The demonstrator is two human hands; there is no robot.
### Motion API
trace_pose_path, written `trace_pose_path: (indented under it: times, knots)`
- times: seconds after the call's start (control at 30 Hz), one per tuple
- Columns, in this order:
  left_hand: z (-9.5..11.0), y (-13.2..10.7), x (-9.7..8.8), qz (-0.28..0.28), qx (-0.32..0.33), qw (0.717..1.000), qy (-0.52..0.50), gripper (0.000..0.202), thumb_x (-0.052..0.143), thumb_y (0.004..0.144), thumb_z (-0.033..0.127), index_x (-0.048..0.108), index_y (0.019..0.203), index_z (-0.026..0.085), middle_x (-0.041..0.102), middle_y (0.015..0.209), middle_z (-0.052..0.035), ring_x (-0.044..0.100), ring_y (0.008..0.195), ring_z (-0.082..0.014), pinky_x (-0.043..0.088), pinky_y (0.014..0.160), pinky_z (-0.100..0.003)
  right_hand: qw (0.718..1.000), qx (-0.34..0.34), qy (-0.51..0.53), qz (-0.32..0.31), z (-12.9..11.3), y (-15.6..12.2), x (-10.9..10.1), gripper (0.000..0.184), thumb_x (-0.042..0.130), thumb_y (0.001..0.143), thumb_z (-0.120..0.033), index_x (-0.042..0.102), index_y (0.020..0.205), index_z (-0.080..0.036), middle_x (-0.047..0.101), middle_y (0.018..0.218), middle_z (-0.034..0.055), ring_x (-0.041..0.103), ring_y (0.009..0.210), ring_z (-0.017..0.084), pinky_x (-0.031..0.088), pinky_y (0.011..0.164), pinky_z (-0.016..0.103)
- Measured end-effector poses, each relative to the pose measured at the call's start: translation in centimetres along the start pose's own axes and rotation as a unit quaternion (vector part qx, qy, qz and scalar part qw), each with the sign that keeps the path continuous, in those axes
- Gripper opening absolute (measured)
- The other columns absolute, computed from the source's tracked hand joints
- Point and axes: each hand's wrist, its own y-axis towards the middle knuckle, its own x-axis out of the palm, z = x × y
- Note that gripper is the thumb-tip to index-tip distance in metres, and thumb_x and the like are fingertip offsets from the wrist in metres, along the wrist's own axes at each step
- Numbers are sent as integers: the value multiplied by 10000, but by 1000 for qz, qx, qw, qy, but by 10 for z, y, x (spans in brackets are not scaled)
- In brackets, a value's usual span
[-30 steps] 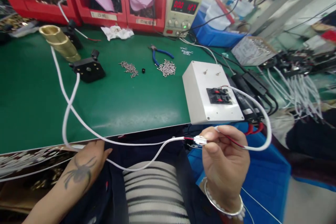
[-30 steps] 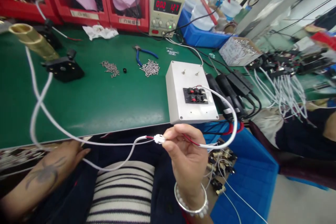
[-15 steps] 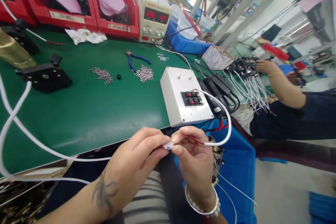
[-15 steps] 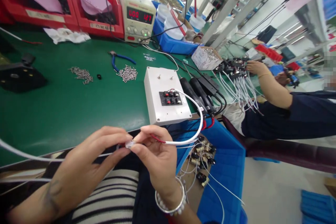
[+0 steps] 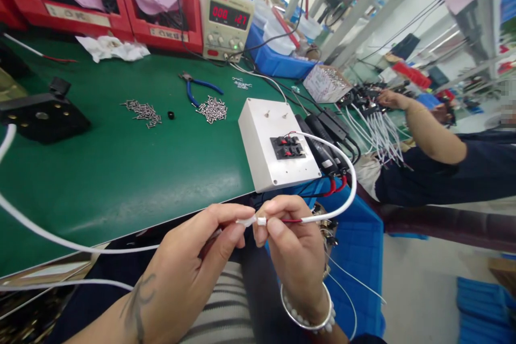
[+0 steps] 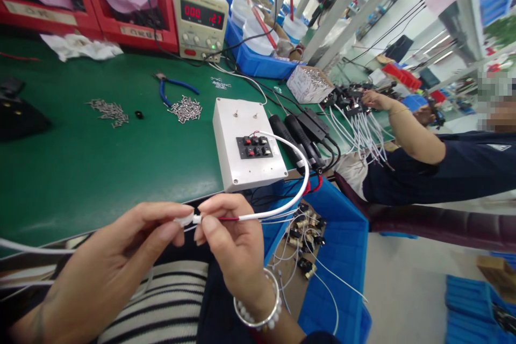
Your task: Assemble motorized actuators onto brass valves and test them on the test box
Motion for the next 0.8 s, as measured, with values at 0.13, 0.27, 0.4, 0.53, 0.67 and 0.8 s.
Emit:
trace_pose_path:
  times: [0.13, 0.27, 0.4, 0.53, 0.67, 0.8]
  knots:
    - [-2, 2, -1, -21, 22, 999, -8, 242, 699, 889, 106, 694, 1044, 293, 784, 853, 147, 698, 636, -1, 492, 648, 2, 1000, 9, 7, -11, 3, 3, 2, 183, 643, 995, -128, 685, 1121, -253, 636, 719, -48, 613, 658, 64, 534, 667, 138]
    - [-4, 4, -2, -19, 35, 999, -10, 207, 683, 899, 72, 682, 996, 254, 777, 824, 140, 703, 663, 6, 478, 684, 15, 999, 18, 7, -27, 3, 5, 2, 178, 641, 983, -127, 679, 1123, -231, 632, 705, -43, 601, 649, 70, 534, 662, 148]
    - [-3, 5, -4, -9, 36, 999, -15, 193, 670, 903, 69, 704, 976, 244, 793, 852, 106, 733, 710, -36, 526, 707, -32, 1000, 25, -4, -15, 1, 6, 3, 162, 645, 965, -126, 676, 1096, -217, 634, 689, -36, 600, 629, 89, 528, 631, 171]
    - [-1, 4, -5, 6, 24, 1000, -16, 270, 694, 861, 39, 732, 950, 291, 750, 820, 132, 664, 667, -12, 496, 681, -15, 999, 28, 2, -20, 0, 6, 4, 154, 647, 972, -134, 675, 1096, -221, 631, 690, -40, 584, 626, 77, 512, 629, 158]
    - [0, 2, -4, 14, 10, 1000, -17, 256, 696, 856, 65, 747, 944, 301, 743, 808, 114, 629, 608, -31, 497, 618, -43, 999, 33, -8, -7, -1, 6, 4, 148, 648, 963, -127, 672, 1078, -216, 625, 683, -44, 584, 618, 76, 504, 618, 153]
    - [2, 4, -3, 19, 5, 999, -29, 248, 699, 842, 70, 746, 926, 299, 747, 794, 125, 633, 606, -27, 503, 642, -36, 999, 28, -21, 2, -2, 6, 5, 144, 646, 941, -111, 667, 1048, -205, 614, 666, -49, 585, 594, 75, 511, 613, 156]
